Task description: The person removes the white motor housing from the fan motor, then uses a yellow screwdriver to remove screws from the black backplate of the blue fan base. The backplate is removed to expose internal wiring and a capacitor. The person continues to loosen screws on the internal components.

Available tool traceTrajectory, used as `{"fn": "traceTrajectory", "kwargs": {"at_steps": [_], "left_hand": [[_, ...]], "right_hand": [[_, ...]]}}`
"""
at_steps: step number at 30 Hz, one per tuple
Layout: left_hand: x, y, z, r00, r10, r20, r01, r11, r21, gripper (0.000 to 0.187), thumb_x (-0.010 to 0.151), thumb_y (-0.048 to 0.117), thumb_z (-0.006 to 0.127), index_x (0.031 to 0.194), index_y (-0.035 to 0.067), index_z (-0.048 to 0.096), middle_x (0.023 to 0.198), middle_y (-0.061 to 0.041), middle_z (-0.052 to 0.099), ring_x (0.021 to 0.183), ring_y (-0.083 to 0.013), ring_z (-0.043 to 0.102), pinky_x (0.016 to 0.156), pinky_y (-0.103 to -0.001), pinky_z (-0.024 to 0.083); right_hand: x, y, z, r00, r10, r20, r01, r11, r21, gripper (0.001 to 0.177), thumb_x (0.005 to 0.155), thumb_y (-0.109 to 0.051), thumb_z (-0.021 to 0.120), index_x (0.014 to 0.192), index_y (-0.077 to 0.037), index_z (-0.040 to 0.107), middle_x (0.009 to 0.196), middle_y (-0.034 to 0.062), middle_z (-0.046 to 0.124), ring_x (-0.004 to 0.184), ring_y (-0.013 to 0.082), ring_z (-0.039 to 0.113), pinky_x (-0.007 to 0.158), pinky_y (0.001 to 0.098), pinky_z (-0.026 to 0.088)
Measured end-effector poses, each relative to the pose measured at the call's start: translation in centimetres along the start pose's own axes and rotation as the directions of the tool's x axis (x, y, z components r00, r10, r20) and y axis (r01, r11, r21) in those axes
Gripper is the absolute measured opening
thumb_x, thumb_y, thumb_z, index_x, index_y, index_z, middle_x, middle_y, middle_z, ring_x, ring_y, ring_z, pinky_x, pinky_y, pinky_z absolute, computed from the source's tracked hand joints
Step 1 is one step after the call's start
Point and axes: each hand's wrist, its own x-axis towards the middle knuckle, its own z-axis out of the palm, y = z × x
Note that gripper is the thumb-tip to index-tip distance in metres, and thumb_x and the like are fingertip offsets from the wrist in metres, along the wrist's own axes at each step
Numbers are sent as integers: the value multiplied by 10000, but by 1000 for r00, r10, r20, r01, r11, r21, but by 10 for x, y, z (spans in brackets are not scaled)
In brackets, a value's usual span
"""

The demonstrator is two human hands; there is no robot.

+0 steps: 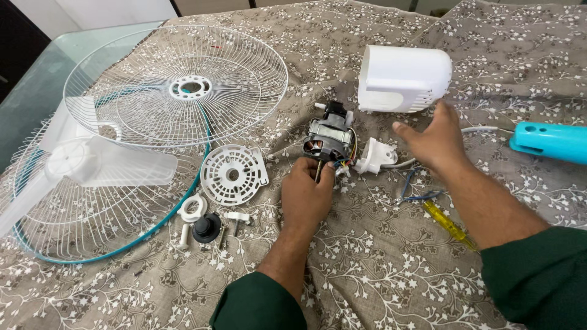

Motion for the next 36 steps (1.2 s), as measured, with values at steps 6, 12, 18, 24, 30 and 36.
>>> {"fn": "traceTrajectory", "kwargs": {"at_steps": [6,12,18,24,30,36], "left_hand": [[0,0,0,997,8,-82,-11,999,-40,338,877,302,735,999,-7,673,785,-125,771,678,-235,743,648,-376,577],[-1,-4,-2,994,94,-59,-90,994,66,332,902,333,694,1021,25,735,839,-151,764,734,-287,765,688,-415,585],[-3,-13,5,980,184,-76,-154,945,290,363,1001,364,546,1035,72,760,853,-199,741,767,-432,691,681,-545,516],[25,-12,16,992,-128,-10,128,984,122,441,1066,385,453,941,80,746,788,-158,735,737,-413,682,651,-538,524],[100,-14,11,961,184,-208,-135,963,232,395,1035,345,522,882,42,723,798,-193,705,746,-412,664,706,-526,494],[139,-27,28,913,400,-81,-354,875,331,363,1016,318,535,894,43,737,864,-218,714,826,-455,670,743,-552,501]], "right_hand": [[-9,29,-20,991,-125,-46,125,992,-12,655,911,-368,775,1444,-58,554,1429,205,585,1254,321,600,1000,451,505],[-7,93,-36,832,-529,170,544,714,-441,465,903,-389,718,1300,-149,683,1408,105,637,1378,332,530,1126,497,419],[-17,121,-28,832,-553,40,526,765,-372,418,950,-371,669,1325,-189,680,1453,78,626,1510,306,441,1228,513,366],[-28,106,-30,854,-510,-103,429,803,-415,631,834,-389,777,1362,-75,630,1521,220,493,1391,430,426,1094,546,341],[-35,98,-34,902,-416,-114,355,866,-353,343,866,-356,787,1053,-75,725,1161,119,702,1098,309,661,982,442,527],[-33,95,-32,861,-482,-162,407,844,-348,294,825,-321,796,949,-64,728,1073,125,711,1008,314,676,909,453,531]]}}
